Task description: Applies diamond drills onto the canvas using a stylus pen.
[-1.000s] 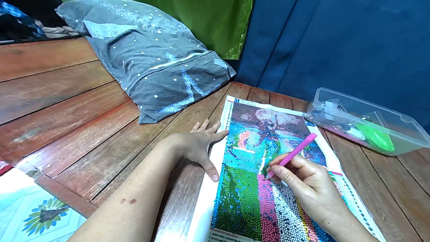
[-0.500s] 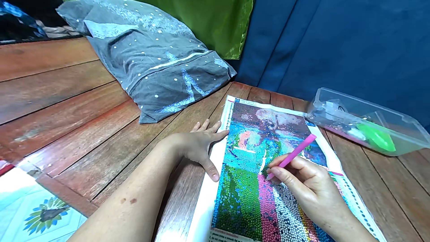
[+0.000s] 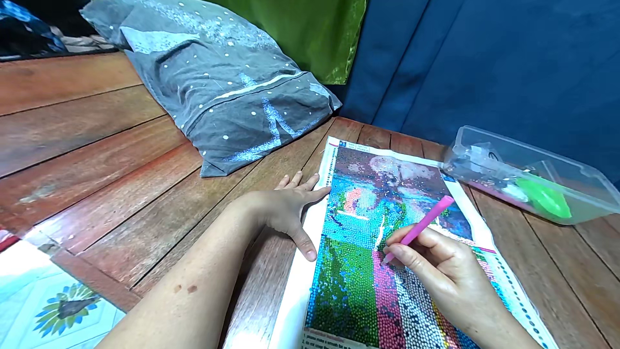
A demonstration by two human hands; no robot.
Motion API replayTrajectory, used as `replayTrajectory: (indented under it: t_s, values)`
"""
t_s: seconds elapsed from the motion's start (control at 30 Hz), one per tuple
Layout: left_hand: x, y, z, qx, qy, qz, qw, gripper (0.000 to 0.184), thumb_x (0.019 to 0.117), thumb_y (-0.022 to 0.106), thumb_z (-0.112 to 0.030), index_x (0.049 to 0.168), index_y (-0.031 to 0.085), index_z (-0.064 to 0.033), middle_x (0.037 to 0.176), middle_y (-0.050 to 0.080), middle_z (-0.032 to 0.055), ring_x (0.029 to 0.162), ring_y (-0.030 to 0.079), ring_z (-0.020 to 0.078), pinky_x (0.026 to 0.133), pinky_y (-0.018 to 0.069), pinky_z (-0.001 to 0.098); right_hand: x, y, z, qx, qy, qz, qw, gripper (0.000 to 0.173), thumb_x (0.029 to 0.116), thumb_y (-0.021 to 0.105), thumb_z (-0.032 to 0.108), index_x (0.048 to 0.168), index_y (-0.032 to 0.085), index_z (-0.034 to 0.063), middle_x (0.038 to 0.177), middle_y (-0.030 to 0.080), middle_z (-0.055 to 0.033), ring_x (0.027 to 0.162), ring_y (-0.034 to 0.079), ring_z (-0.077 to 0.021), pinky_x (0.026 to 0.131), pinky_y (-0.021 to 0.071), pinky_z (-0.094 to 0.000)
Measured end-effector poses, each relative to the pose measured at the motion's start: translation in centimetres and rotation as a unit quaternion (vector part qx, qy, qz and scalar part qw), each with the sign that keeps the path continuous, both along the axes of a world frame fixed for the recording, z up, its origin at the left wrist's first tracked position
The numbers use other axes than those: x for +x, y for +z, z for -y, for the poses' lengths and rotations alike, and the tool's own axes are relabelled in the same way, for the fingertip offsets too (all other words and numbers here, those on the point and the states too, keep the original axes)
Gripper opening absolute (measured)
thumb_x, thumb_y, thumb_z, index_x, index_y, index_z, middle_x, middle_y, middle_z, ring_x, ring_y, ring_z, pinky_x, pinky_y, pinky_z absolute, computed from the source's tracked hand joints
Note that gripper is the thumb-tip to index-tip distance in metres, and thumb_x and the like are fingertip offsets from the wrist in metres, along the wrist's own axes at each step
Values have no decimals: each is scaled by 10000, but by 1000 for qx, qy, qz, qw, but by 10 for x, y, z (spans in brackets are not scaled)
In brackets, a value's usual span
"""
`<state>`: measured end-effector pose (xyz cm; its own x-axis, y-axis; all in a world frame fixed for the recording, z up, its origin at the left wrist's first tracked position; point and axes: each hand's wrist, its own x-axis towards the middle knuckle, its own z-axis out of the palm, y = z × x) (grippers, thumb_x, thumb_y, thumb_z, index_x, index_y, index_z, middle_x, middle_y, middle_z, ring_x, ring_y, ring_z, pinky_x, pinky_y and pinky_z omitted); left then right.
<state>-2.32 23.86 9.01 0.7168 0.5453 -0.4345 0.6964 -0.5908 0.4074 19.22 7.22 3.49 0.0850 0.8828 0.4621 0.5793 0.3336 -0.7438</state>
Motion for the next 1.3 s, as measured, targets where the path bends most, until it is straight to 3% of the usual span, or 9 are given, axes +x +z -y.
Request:
replayTrajectory:
  t_s: [0.5, 0.73, 1.3]
  values:
    - [-1, -1, -1, -3, 2, 5, 1000, 1273, 696, 935, -414, 1663, 125, -243, 1731, -79, 106, 1572, -140, 409, 1233, -86, 601, -2, 1, 1, -5, 2, 2, 1000, 162, 979, 578, 266, 954, 697, 159, 799, 694, 87, 715, 678, 4, 652, 579, -148]
    - [-1, 0, 8, 29, 5, 11, 1000, 1254, 707, 933, -394, 1659, 143, -187, 1733, -23, 108, 1582, -92, 391, 1245, -52, 575, -3, -1, 0, -10, 5, 5, 1000, 168, 983, 575, 275, 953, 696, 162, 797, 693, 91, 709, 679, 2, 644, 581, -151]
    - [-1, -1, 6, 27, 4, 8, 1000, 1263, 698, 933, -415, 1660, 142, -203, 1733, -29, 102, 1580, -93, 400, 1241, -34, 597, -3, 1, 0, -1, 10, 53, 999, 204, 988, 562, 304, 936, 698, 161, 797, 686, 99, 727, 668, 28, 662, 569, -136]
